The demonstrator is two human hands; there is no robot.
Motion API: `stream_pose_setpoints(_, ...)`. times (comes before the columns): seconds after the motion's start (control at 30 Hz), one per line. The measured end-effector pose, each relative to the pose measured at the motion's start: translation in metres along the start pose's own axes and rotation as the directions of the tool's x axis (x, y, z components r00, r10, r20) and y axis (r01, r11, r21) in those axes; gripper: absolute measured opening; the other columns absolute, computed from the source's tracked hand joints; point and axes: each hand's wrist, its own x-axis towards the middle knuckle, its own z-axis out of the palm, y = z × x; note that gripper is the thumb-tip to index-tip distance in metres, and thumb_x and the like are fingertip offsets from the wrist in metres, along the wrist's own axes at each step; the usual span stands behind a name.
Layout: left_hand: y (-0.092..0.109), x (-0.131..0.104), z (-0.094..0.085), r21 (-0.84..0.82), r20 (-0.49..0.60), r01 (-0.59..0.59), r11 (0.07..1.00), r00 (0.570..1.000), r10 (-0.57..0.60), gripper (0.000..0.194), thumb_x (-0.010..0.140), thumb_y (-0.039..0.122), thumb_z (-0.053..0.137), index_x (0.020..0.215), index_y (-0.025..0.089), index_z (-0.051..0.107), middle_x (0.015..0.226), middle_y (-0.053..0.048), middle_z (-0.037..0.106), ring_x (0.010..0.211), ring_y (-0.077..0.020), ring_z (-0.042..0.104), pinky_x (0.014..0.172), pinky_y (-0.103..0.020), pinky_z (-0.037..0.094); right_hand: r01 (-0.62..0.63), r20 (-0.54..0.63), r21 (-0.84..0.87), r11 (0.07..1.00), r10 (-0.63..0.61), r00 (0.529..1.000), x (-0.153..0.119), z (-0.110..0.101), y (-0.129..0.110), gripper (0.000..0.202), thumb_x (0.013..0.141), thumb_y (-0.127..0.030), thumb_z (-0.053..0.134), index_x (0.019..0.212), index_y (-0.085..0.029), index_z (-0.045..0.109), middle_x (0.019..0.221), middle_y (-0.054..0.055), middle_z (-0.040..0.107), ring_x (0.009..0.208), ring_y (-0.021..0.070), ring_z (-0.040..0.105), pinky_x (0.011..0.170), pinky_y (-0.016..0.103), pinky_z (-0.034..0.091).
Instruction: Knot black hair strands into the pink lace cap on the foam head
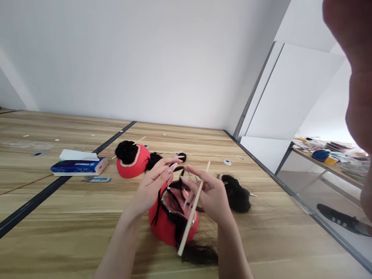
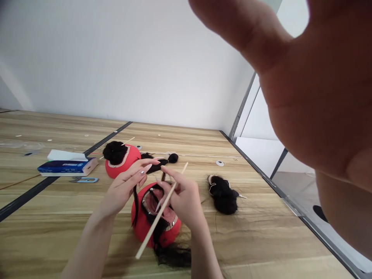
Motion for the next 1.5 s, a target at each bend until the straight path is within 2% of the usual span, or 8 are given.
stream_pose_setpoints(0.13,0.007,0.0,0.004,0.034,0.027,-0.059,0.998,0.998,0.058,0.034,0.088,0.039,0.062,0.061,0.018,0.064,0.123,-0.011,0.062,0.109,-0.0239,0.056,0.087,-0.03,0.046,0.086,0.008,0.029,0.996,-0.086,0.996,0.0,0.013,0.007,0.025,0.086,-0.036,0.065,0.106,-0.022,0.073,0.076,0.004,0.076,0.045,0.0176,0.069,0.044,0.028,0.059)
stream_pose_setpoints(0.33,0.005,-0.001,0.007,0.008,0.067,-0.03,1.0,0.997,0.03,0.025,0.089,0.039,0.06,0.1,0.022,0.074,0.126,-0.011,0.061,0.122,-0.0286,0.049,0.106,-0.039,0.037,0.104,0.032,0.035,0.994,-0.105,0.994,0.002,0.01,0.009,0.024,0.086,-0.035,0.064,0.104,-0.022,0.073,0.093,0.006,0.077,0.072,0.0237,0.076,0.065,0.036,0.066)
stream_pose_setpoints(0.47,0.003,-0.002,0.009,-0.034,0.048,0.0,0.999,0.999,0.002,0.024,0.087,0.039,0.063,0.098,0.021,0.075,0.125,-0.011,0.061,0.117,-0.0274,0.053,0.1,-0.035,0.042,0.123,0.037,-0.024,0.992,-0.122,0.992,0.001,0.012,0.009,0.026,0.085,-0.03,0.063,0.108,-0.021,0.071,0.105,0.009,0.076,0.083,0.0249,0.076,0.072,0.038,0.065)
stream_pose_setpoints(0.57,0.001,-0.001,0.013,-0.139,0.024,0.017,0.99,1.0,-0.014,0.021,0.086,0.038,0.066,0.093,0.019,0.073,0.096,-0.007,0.066,0.094,-0.0197,0.06,0.086,-0.028,0.047,0.137,0.021,-0.065,0.988,-0.136,0.991,0.001,0.013,0.011,0.027,0.084,-0.027,0.062,0.109,-0.02,0.07,0.093,0.008,0.077,0.08,0.0247,0.076,0.072,0.037,0.064)
stream_pose_setpoints(0.67,0.003,-0.001,0.02,-0.342,0.005,0.001,0.94,1.0,0.001,0.027,0.087,0.038,0.064,0.07,0.017,0.065,0.062,0.001,0.051,0.063,-0.0127,0.053,0.065,-0.025,0.045,0.144,-0.037,-0.119,0.982,-0.149,0.988,0.002,0.011,0.012,0.024,0.083,-0.025,0.062,0.105,-0.02,0.071,0.088,0.007,0.077,0.074,0.0231,0.075,0.069,0.035,0.064)
stream_pose_setpoints(0.83,0.006,0.002,0.021,-0.559,-0.097,-0.062,0.827,0.995,0.009,0.041,0.087,0.03,0.063,0.055,0.016,0.043,0.06,0.002,0.045,0.052,-0.0095,0.043,0.049,-0.023,0.036,0.096,-0.154,-0.107,0.99,-0.111,0.982,0.007,0.0,0.015,0.024,0.083,-0.026,0.06,0.104,-0.018,0.069,0.081,0.006,0.076,0.071,0.0223,0.075,0.068,0.036,0.064)
stream_pose_setpoints(1.17,0.007,0.006,-0.023,-0.28,-0.273,-0.192,0.941,0.955,0.114,0.04,0.09,0.034,0.061,0.058,0.016,0.045,0.058,0.002,0.04,0.05,-0.0082,0.032,0.047,-0.025,0.022,0.028,-0.378,-0.354,0.935,-0.17,0.91,0.017,-0.047,0.027,0.025,0.08,-0.032,0.062,0.097,-0.017,0.072,0.075,0.005,0.074,0.065,0.0198,0.071,0.067,0.032,0.059)
stream_pose_setpoints(1.5,0.003,-0.001,-0.024,0.287,-0.193,-0.276,0.917,0.921,0.338,0.038,0.098,0.033,0.046,0.063,0.019,0.043,0.065,0.0,0.045,0.063,-0.0134,0.042,0.059,-0.029,0.032,-0.062,-0.424,-0.396,0.916,-0.122,0.898,0.017,-0.044,0.025,0.027,0.081,-0.037,0.062,0.098,-0.019,0.072,0.074,0.006,0.077,0.069,0.0231,0.076,0.066,0.03,0.058)
